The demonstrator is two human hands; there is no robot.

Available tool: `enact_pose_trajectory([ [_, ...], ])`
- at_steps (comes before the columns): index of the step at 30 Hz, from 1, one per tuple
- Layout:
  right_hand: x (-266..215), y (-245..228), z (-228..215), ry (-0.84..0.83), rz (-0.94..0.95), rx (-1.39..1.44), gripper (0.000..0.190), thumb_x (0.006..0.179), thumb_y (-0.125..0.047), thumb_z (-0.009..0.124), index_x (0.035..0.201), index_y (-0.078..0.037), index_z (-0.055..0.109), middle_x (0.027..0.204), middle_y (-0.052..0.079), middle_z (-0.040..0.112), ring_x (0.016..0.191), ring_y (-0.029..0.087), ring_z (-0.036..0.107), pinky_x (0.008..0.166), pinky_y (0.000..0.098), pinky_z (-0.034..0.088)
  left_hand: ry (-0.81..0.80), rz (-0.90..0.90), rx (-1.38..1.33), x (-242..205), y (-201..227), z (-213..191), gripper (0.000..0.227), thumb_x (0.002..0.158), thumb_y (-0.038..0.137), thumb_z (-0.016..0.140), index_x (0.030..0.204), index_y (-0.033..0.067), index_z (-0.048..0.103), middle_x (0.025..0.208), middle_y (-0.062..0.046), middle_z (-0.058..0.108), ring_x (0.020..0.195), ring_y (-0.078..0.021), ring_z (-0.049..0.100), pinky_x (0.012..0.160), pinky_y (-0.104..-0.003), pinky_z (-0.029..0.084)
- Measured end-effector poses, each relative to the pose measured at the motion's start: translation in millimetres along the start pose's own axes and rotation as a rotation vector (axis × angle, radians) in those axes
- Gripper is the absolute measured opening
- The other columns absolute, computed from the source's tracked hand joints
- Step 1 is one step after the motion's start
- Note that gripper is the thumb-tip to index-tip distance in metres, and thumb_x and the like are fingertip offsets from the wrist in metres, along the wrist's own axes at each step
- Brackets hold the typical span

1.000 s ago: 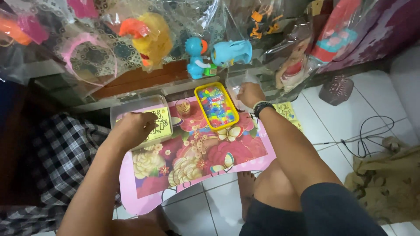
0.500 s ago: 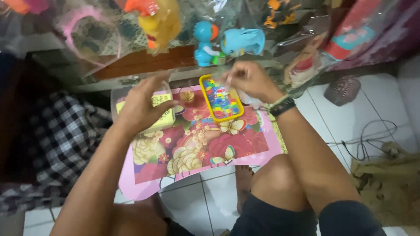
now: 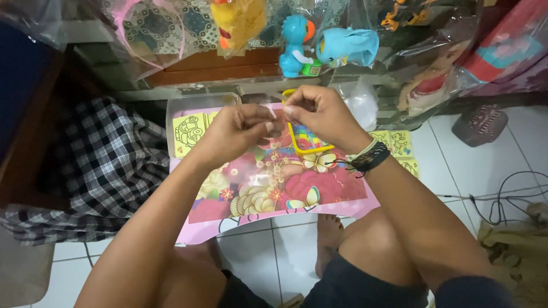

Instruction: The person is packaging toy items by hand, placing a drawing card and small colorful bricks into a plastic bag. They repeat the process for multiple bags, using cards with different illustrations such as a pony, tank, and car.

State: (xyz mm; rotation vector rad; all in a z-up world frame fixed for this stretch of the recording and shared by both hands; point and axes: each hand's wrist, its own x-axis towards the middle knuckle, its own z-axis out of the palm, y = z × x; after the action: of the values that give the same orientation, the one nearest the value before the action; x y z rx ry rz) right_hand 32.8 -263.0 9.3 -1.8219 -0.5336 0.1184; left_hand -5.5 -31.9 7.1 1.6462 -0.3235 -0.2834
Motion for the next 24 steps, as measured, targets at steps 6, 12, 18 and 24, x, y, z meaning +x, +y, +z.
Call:
enact_pose_trajectory([
  [6, 0.4, -3.1, 7.0, 0.061, -0.060, 0.015, 0.007, 0.094, -0.002, 0.074, 0.101, -0.004, 0.074, 0.079, 0.003, 0.068, 0.076, 0.006, 0.063, 0.074, 0.0214, 0.056, 0.100, -0.033, 0.019, 6.2, -3.7, -0.7, 0.014, 0.094, 0.005, 0.070, 0.106, -0.0005, 0.075, 0.084, -0.017, 0.078, 0.075, -0.0167, 0.076, 0.069, -0.029, 0.066],
  [12, -3.9, -16.1, 4.1, 0.023, -0.221, -0.139, 0.010, 0.088, -0.004, 0.081, 0.097, -0.004, 0.076, 0.100, 0.010, 0.068, 0.096, 0.019, 0.065, 0.087, 0.0305, 0.052, 0.227, -0.027, 0.142, 10.1, -16.0, -12.5, 0.012, 0.090, 0.014, 0.080, 0.098, 0.0064, 0.077, 0.078, -0.012, 0.077, 0.071, -0.0155, 0.075, 0.063, -0.029, 0.063],
  [18, -2.2, -4.7, 3.5, -0.043, -0.188, -0.129, 0.005, 0.091, -0.007, 0.078, 0.088, -0.004, 0.074, 0.106, 0.013, 0.068, 0.099, 0.021, 0.065, 0.088, 0.0336, 0.051, 0.201, 0.009, 0.039, 7.0, -17.7, -17.3, 0.014, 0.093, 0.010, 0.075, 0.102, -0.0015, 0.074, 0.075, -0.014, 0.073, 0.057, -0.0129, 0.065, 0.052, -0.023, 0.059],
  [24, -4.0, -24.3, 3.4, -0.031, -0.096, 0.133, 0.020, 0.098, -0.016, 0.067, 0.085, -0.002, 0.070, 0.110, 0.016, 0.068, 0.101, 0.018, 0.063, 0.090, 0.0332, 0.051, 0.214, 0.080, 0.036, 3.9, -11.7, -16.0, 0.019, 0.095, 0.010, 0.073, 0.107, -0.0050, 0.072, 0.072, -0.015, 0.071, 0.046, -0.0109, 0.056, 0.040, -0.023, 0.051],
])
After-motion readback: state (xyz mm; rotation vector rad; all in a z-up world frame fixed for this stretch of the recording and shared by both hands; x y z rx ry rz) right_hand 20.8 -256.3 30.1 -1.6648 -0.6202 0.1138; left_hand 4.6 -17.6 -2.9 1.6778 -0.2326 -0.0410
